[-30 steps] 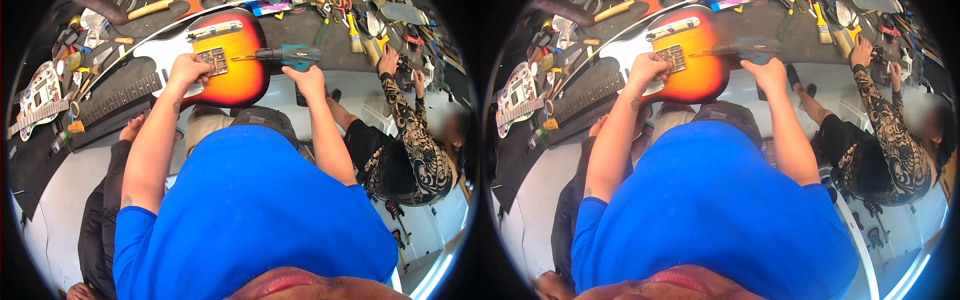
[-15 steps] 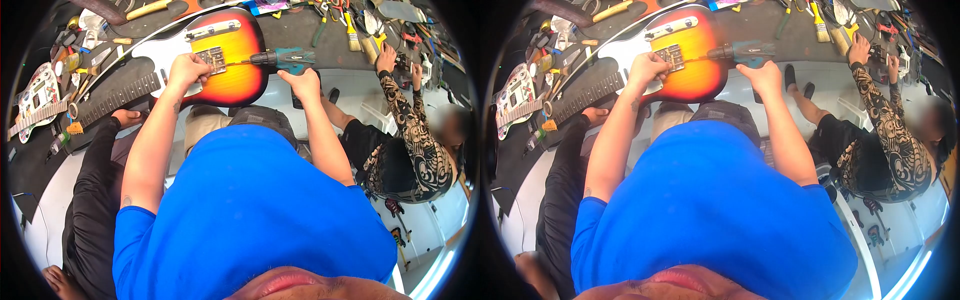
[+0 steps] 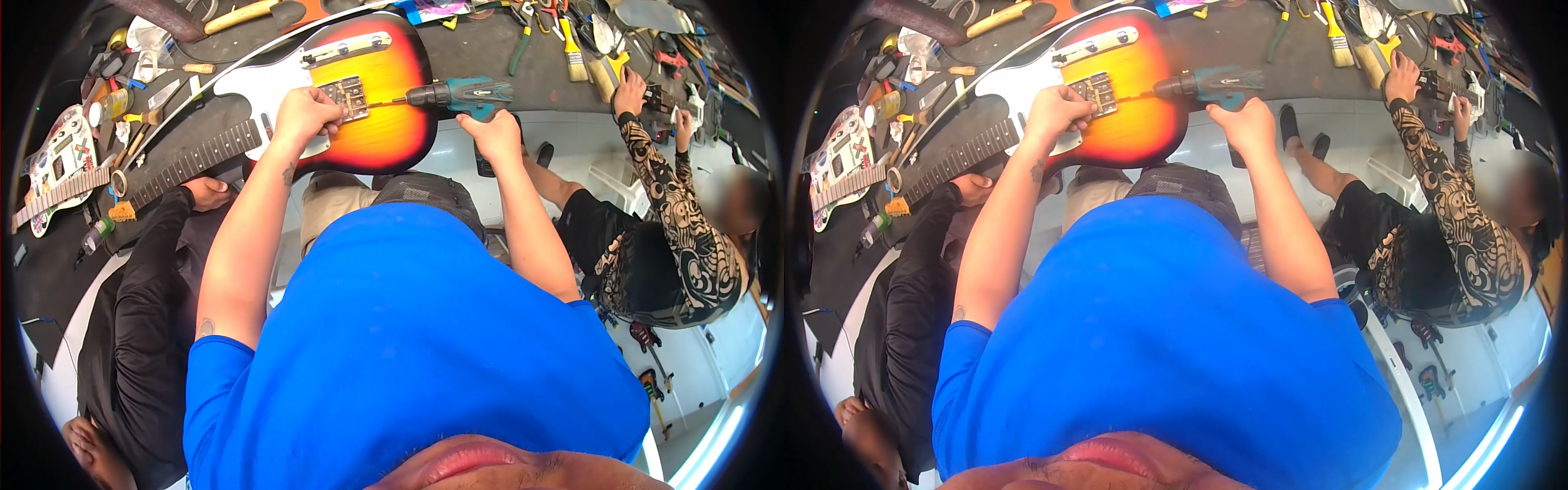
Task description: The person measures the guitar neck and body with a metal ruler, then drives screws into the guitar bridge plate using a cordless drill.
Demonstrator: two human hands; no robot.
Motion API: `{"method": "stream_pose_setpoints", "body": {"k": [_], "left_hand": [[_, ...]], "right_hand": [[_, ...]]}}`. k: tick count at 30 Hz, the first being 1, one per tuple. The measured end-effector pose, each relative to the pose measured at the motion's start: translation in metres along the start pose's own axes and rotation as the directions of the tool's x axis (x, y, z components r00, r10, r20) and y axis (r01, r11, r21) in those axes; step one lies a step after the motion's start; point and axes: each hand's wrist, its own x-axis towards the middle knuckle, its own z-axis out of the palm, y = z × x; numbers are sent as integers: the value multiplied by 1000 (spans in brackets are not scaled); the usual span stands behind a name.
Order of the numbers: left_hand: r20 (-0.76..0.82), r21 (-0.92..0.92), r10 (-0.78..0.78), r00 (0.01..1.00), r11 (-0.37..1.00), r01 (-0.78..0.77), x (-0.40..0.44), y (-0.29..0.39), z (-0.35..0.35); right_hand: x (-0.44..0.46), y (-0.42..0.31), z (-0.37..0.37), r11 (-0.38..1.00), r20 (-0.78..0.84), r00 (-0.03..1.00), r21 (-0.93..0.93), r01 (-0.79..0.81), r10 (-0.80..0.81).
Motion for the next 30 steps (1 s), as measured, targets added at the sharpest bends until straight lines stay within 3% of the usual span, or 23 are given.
{"method": "stream_pose_setpoints", "body": {"k": [30], "left_hand": [[-21, 10, 2, 1000, 1000, -2, -1, 0, 2]], "right_hand": [[1, -3, -5, 1000, 11, 1000, -11, 1, 0]]}}
